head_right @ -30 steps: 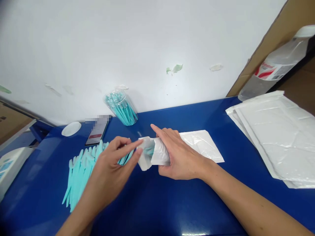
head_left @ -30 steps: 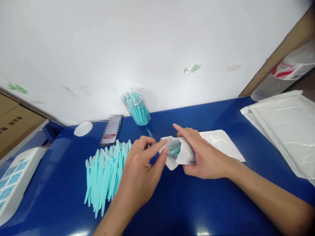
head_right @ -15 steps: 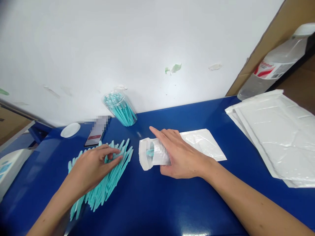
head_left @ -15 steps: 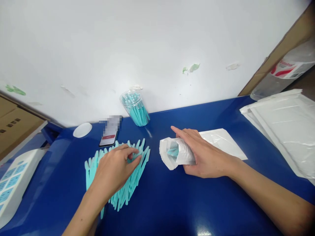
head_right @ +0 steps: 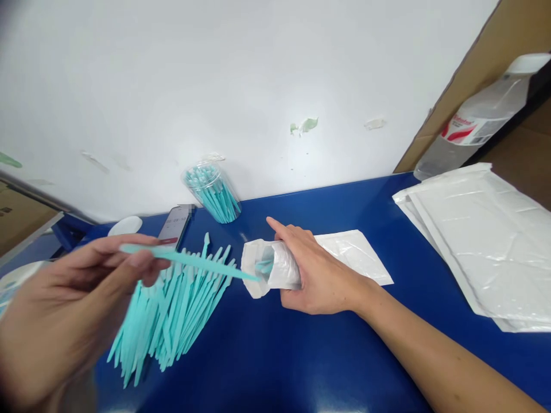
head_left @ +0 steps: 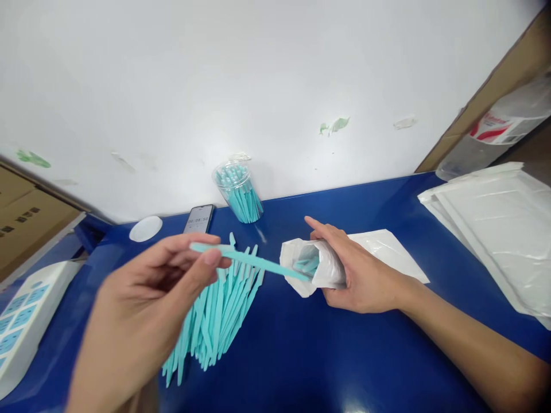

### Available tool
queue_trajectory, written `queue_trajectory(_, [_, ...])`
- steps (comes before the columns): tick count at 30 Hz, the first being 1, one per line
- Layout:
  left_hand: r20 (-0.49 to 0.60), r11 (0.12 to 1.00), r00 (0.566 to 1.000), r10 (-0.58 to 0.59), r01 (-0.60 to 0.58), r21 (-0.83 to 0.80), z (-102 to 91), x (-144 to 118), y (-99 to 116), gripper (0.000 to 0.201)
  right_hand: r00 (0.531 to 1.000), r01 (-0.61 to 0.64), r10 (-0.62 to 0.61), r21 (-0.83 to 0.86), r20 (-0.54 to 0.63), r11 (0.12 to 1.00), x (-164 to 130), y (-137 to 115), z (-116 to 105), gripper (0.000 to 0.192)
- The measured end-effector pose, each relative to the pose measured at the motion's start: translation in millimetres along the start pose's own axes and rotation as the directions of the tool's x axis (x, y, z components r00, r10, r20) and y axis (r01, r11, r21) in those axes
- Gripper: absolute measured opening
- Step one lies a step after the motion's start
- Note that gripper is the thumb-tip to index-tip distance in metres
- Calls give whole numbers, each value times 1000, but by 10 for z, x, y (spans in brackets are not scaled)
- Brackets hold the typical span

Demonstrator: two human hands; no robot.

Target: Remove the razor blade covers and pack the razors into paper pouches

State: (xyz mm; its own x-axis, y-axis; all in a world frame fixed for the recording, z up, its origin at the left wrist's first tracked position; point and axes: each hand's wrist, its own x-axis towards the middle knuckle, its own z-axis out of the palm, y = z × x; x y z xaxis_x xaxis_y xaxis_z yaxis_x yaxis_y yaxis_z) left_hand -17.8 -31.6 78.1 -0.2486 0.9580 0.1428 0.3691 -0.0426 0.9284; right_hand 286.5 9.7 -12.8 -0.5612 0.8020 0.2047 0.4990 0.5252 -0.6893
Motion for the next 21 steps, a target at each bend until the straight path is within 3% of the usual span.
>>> queue_trajectory(4, [149, 999, 988, 32, -36, 23, 558, -112, -106, 26, 999, 33, -32, 54, -25, 998, 1, -12, 13, 123])
queue_trajectory(6, [256, 983, 958, 128, -156, 93, 808, -181, -145, 19, 998, 41, -39, 62, -41, 997, -5, -13, 28, 122])
queue_trajectory(8, [332, 939, 909, 252, -312, 142, 923, -214, -171, 19, 999, 36, -35, 41, -41, 998, -9, -16, 42, 120])
queue_trajectory(10, [341, 911, 896, 283, -363, 197, 849, -167, -187, 24, 1000, 21, -21, 15, -8, 1000, -8, -25, 46, 119])
queue_trajectory(12, [267, 897, 945, 191, -278, 343, 623, -19, -210, 33, 999, -1, 1, 4, 39, 1000, 0, -38, 38, 120])
queue_trajectory(13, [178, 862, 971, 159, -224, 454, 488, 89, -229, 38, 998, -12, 12, 3, 56, 1000, 4, -45, 32, 120])
queue_trajectory(15, [113, 684, 994, 7, -87, 724, 261, 338, -293, 52, 998, -22, 22, 3, 64, 1000, 8, -54, 22, 120])
queue_trajectory(16, [114, 631, 993, -35, -66, 773, 193, 464, -336, 53, 998, -23, 23, 4, 61, 1000, 8, -55, 21, 120])
queue_trajectory(18, [139, 554, 985, -98, -62, 830, 169, 684, -428, 52, 998, -25, 25, 3, 55, 1000, 1, -47, 26, 119])
queue_trajectory(21, [188, 531, 973, -131, -92, 843, 319, 891, -524, 43, 998, -20, 21, -11, 52, 1000, -12, -24, 38, 119])
